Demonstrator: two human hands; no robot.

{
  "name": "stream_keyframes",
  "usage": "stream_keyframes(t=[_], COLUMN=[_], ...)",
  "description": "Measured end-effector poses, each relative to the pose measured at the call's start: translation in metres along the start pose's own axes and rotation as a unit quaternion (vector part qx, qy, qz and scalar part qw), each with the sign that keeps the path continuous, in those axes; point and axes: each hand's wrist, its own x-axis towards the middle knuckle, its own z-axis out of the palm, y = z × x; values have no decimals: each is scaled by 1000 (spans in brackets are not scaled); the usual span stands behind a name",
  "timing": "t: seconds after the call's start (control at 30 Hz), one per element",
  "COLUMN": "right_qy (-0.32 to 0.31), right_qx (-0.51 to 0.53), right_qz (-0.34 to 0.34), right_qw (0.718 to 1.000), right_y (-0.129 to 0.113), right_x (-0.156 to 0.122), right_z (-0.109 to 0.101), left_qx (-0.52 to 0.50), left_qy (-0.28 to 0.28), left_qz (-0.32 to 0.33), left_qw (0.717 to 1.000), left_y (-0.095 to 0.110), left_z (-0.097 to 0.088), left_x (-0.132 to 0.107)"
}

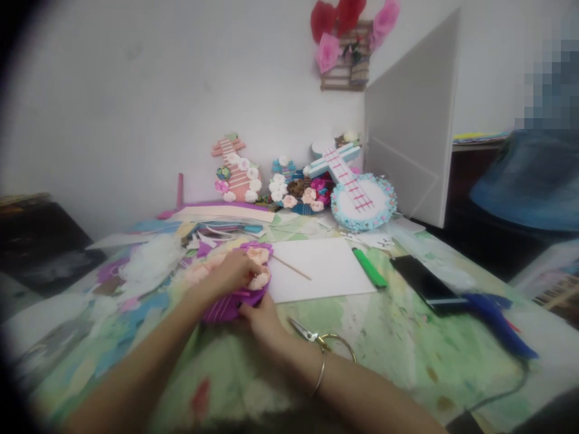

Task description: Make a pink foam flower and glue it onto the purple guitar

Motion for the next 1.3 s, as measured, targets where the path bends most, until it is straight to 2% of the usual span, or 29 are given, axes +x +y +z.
stream_keyframes(t=[0.13,0.33,0.5,0.63,0.7,0.77,0.83,0.9,0.97,1.03,1.07,1.1,1.13,1.17,1.23,1.3], right_qy=[6,28,29,30,45,45,58,90,163,250,299,351,397,424,442,442], right_qx=[2,-49,-96,-140,-164,-228,-273,-326,-404,-488,-528,-581,-643,-663,-688,-710], right_qz=[27,68,107,140,130,89,30,-45,-129,-185,-193,-191,-178,-169,-153,-141], right_qw=[1000,996,989,980,977,969,960,940,891,816,771,709,630,594,555,530], right_y=[-7,-18,-30,-52,-67,-83,-99,-114,-129,-144,-151,-159,-165,-171,-179,-183], right_x=[-2,3,3,-10,-24,-42,-61,-79,-97,-115,-125,-134,-143,-151,-162,-168], right_z=[1,-5,-14,-24,-32,-44,-66,-97,-136,-180,-200,-219,-236,-250,-270,-284], left_qx=[2,13,-23,-58,-67,-71,-71,-70,-67,-63,-59,-54,-46,-35,-22,-26], left_qy=[-10,-26,-82,-132,-143,-133,-116,-101,-86,-72,-64,-52,-42,-32,-21,-20], left_qz=[9,6,15,-2,-9,-5,13,43,75,102,111,117,120,122,120,121], left_qw=[1000,1000,996,990,987,989,991,991,991,990,990,990,991,991,992,992], left_y=[-6,1,3,3,3,4,3,3,2,-1,-3,-5,-7,-10,-14,-17], left_z=[3,3,-1,-4,-5,-4,-4,-4,-3,-1,1,3,5,7,11,13], left_x=[8,20,28,34,34,32,29,25,22,21,22,22,23,23,24,23])
